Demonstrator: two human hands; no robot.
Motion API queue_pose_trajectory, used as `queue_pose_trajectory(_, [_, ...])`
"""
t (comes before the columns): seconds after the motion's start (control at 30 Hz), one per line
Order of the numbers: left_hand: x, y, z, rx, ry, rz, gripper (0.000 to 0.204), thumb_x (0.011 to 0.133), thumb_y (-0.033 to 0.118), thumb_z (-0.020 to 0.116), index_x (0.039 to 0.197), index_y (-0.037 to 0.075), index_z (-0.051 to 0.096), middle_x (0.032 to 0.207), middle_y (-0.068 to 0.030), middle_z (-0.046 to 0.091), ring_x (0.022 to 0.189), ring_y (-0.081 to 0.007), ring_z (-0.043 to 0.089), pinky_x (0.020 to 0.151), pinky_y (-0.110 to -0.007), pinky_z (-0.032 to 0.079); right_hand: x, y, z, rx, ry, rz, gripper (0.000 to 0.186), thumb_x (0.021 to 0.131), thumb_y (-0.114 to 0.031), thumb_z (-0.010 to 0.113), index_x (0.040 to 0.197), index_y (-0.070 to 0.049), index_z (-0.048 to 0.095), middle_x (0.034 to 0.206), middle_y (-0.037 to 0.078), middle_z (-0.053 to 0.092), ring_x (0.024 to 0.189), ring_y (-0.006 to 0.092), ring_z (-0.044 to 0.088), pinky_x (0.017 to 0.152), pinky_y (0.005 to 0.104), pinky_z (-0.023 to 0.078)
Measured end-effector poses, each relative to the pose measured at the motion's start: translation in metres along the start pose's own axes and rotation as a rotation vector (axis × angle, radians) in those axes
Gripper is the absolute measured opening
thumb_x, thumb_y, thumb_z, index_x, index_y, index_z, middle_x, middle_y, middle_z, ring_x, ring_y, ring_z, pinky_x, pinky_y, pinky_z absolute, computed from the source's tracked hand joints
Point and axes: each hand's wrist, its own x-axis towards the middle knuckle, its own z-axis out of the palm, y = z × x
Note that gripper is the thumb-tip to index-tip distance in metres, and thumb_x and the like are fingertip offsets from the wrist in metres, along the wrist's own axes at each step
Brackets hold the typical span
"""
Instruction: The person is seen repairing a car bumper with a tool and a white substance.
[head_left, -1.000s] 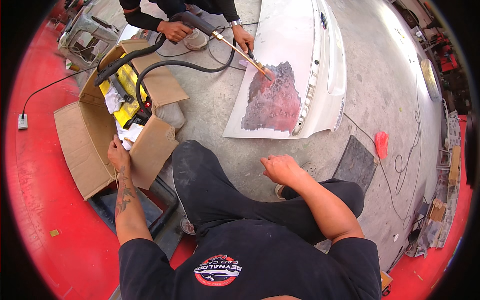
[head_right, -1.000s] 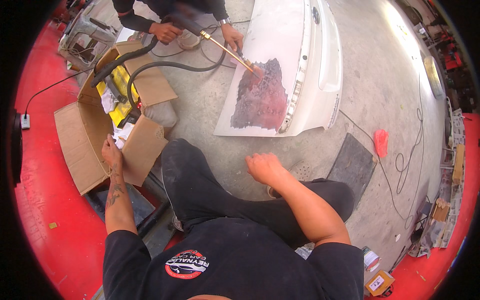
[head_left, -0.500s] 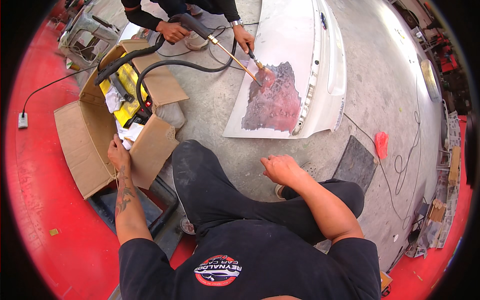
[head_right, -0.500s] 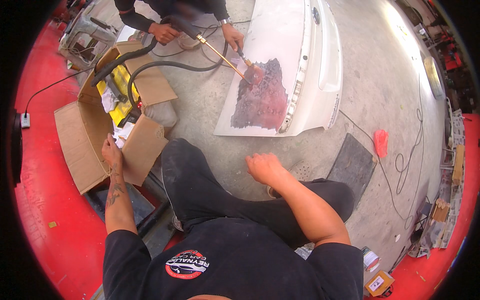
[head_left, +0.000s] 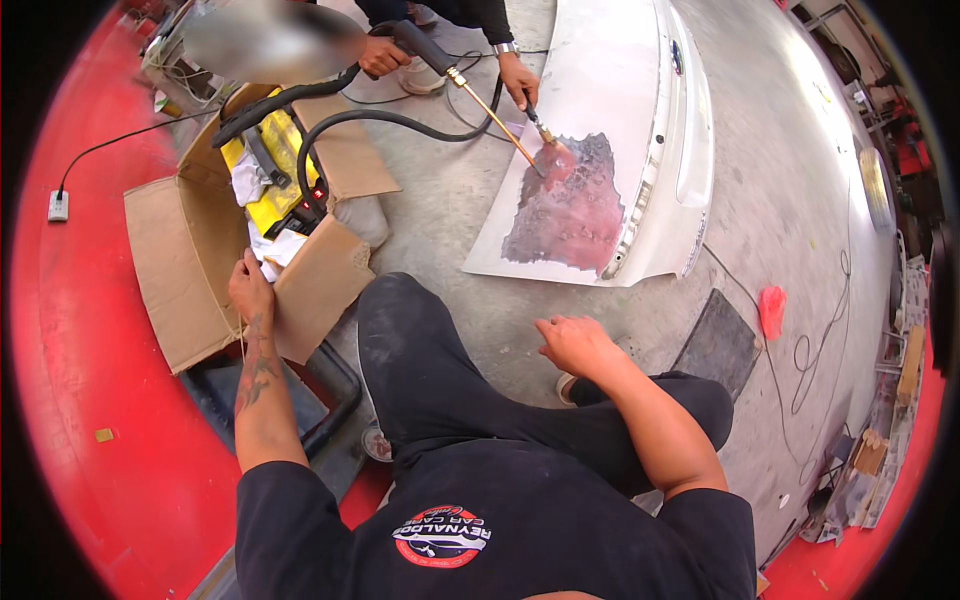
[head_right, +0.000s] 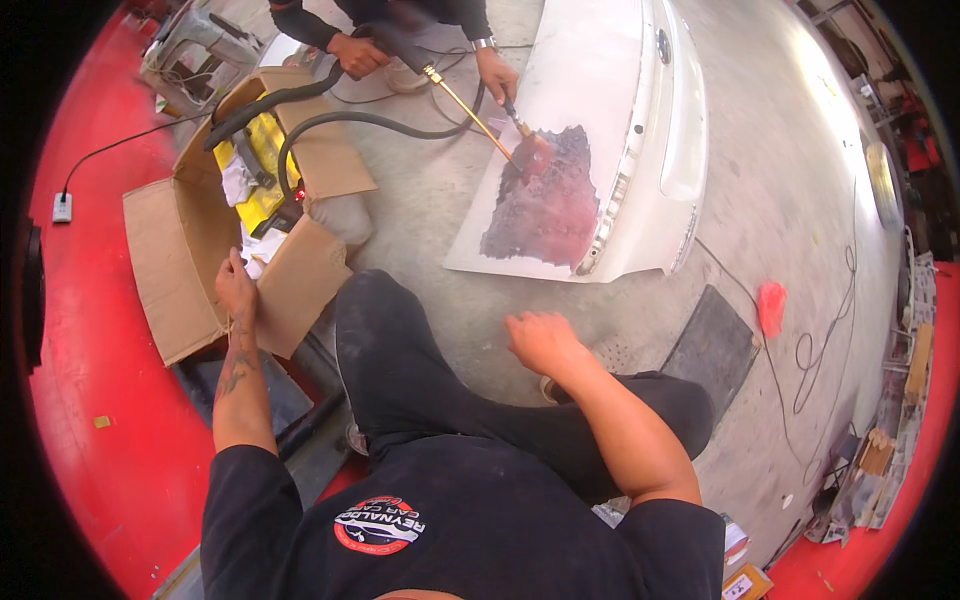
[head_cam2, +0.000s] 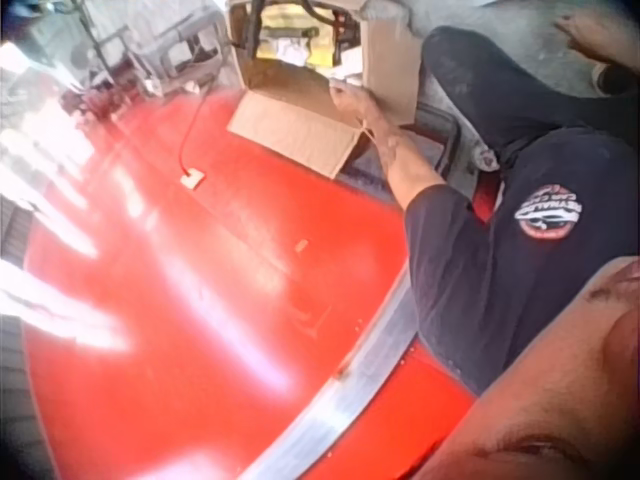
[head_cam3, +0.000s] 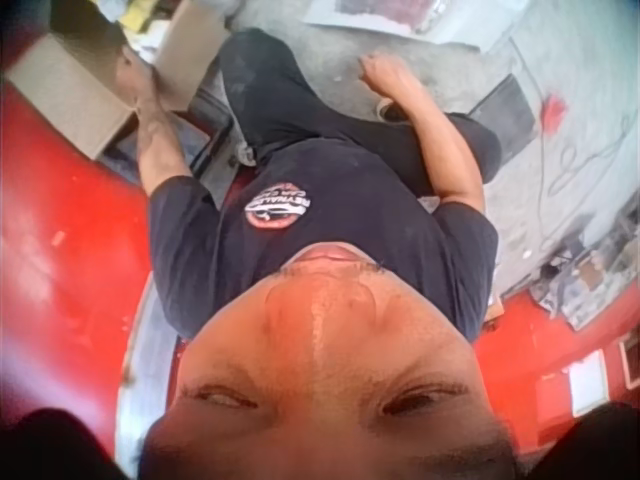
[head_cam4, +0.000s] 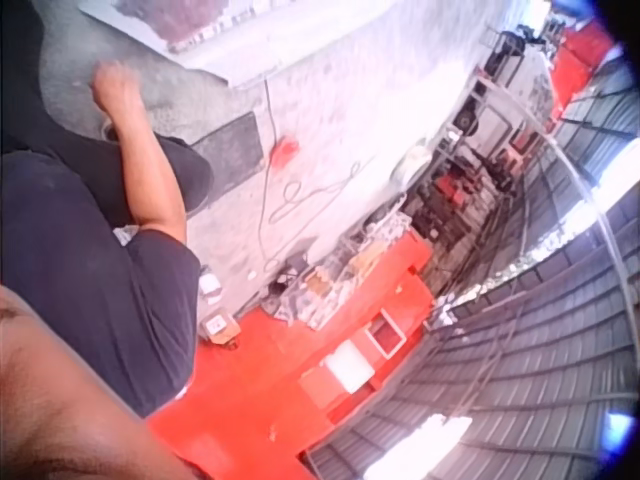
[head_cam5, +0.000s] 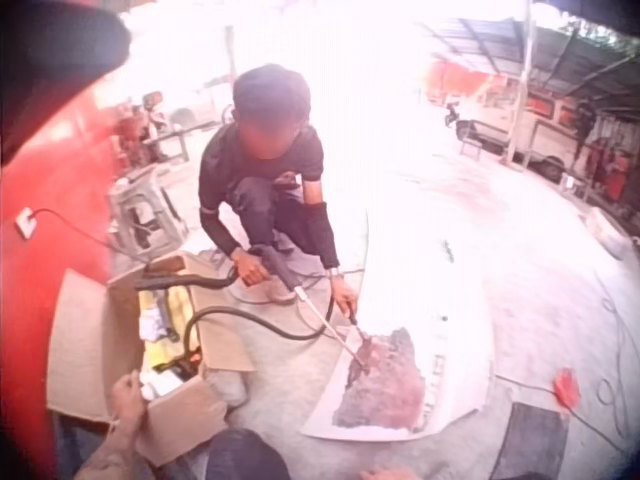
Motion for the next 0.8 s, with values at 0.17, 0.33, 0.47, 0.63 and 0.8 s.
queue_pose_trajectory(0.17, [-0.001,-0.002,0.000,0.005,0.001,-0.007,0.047,0.091,0.041,0.048,0.083,-0.002,0.064,0.075,-0.0195,0.063,0.069,-0.0309,0.060,0.066,-0.040,0.044,0.000,-0.002,-0.005,0.009,-0.021,0.011,0.027,0.081,-0.024,0.063,0.098,-0.005,0.054,0.088,0.014,0.062,0.082,0.0324,0.062,0.069,0.0430,0.049])
queue_pose_trajectory(0.33, [-0.002,-0.001,-0.001,-0.021,-0.007,0.003,0.047,0.091,0.041,0.047,0.081,-0.002,0.062,0.073,-0.0188,0.062,0.066,-0.0294,0.059,0.064,-0.039,0.044,0.000,0.000,-0.002,0.016,-0.035,0.023,0.027,0.081,-0.026,0.063,0.096,-0.006,0.056,0.088,0.013,0.062,0.082,0.0320,0.063,0.070,0.0419,0.049])
queue_pose_trajectory(0.47, [0.005,-0.008,0.005,-0.023,-0.022,-0.015,0.046,0.092,0.040,0.047,0.082,-0.002,0.063,0.072,-0.0189,0.062,0.065,-0.0287,0.058,0.064,-0.039,0.044,0.001,0.002,-0.002,0.026,0.003,0.019,0.025,0.081,-0.026,0.063,0.093,-0.005,0.056,0.086,0.014,0.063,0.081,0.0322,0.063,0.069,0.0420,0.049])
queue_pose_trajectory(0.63, [0.014,-0.015,0.013,-0.025,-0.062,0.029,0.045,0.093,0.039,0.046,0.086,-0.002,0.064,0.076,-0.0204,0.063,0.067,-0.0313,0.060,0.064,-0.040,0.044,-0.001,0.007,0.009,-0.064,0.046,0.036,0.021,0.080,-0.025,0.061,0.089,-0.007,0.058,0.082,0.012,0.063,0.075,0.0299,0.064,0.061,0.0433,0.050])
queue_pose_trajectory(0.8, [0.004,-0.015,0.004,-0.056,0.016,0.083,0.048,0.093,0.040,0.046,0.075,-0.004,0.057,0.064,-0.0168,0.056,0.058,-0.0239,0.048,0.059,-0.039,0.040,0.009,0.003,0.009,-0.049,-0.041,0.035,0.031,0.082,-0.032,0.062,0.097,-0.006,0.055,0.089,0.015,0.063,0.081,0.0312,0.064,0.066,0.0427,0.051])
